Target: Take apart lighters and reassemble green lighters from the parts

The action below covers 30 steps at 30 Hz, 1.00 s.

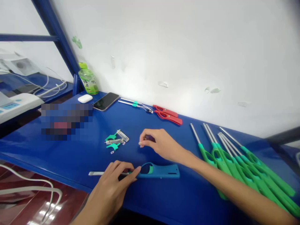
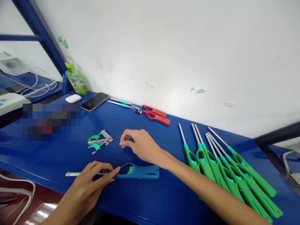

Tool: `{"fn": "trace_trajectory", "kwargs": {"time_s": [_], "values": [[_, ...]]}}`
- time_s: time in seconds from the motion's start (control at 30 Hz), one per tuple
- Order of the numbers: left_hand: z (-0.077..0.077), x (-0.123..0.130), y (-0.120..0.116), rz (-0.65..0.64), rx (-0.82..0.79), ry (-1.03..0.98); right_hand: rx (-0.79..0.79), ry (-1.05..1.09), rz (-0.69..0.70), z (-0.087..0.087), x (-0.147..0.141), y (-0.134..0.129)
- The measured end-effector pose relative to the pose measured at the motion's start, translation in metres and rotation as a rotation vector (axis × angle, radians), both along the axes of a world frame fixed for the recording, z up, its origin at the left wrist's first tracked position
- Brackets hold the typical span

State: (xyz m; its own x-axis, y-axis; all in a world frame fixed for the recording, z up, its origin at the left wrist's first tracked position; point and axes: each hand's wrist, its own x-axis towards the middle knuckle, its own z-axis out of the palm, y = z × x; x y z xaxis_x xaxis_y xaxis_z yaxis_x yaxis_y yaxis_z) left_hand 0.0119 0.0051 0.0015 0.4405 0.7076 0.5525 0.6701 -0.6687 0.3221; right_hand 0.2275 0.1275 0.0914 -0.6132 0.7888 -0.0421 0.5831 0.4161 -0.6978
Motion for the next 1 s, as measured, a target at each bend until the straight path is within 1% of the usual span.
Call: {"fn": "trace_trajectory", "kwargs": {"time_s": [0.1,0.17,0.23,0.37,0.53,0.6,0.73,0.8,0.87,1.0], "values": [[0.002,0.003,0.000,0.010,0.025,-0.001,0.002,-0.061,0.102,-0.010,-0.033,0.018],[0.003,0.004,0.000,0.024,0.031,-0.005,0.025,-0.110,0.129,-0.013,-0.046,0.021],[0.003,0.004,-0.002,0.034,0.031,-0.012,0.056,-0.154,0.141,-0.012,-0.051,0.019],[0.003,0.005,-0.003,0.043,0.027,-0.021,0.125,-0.223,0.145,-0.008,-0.056,0.010],[0.006,0.006,-0.002,0.046,0.037,-0.009,0.205,-0.279,0.135,-0.009,-0.064,0.003],[0.007,0.006,-0.002,0.050,0.052,-0.002,0.224,-0.293,0.136,-0.005,-0.062,0.003],[0.008,0.006,-0.002,0.050,0.076,0.017,0.247,-0.306,0.117,0.006,-0.051,0.003],[0.009,0.006,-0.002,0.049,0.086,0.027,0.250,-0.306,0.117,0.008,-0.048,0.003],[0.009,0.006,-0.002,0.049,0.100,0.036,0.249,-0.304,0.126,0.006,-0.050,0.003],[0.010,0.005,-0.002,0.046,0.131,0.055,0.246,-0.299,0.150,-0.007,-0.061,0.000]]}}
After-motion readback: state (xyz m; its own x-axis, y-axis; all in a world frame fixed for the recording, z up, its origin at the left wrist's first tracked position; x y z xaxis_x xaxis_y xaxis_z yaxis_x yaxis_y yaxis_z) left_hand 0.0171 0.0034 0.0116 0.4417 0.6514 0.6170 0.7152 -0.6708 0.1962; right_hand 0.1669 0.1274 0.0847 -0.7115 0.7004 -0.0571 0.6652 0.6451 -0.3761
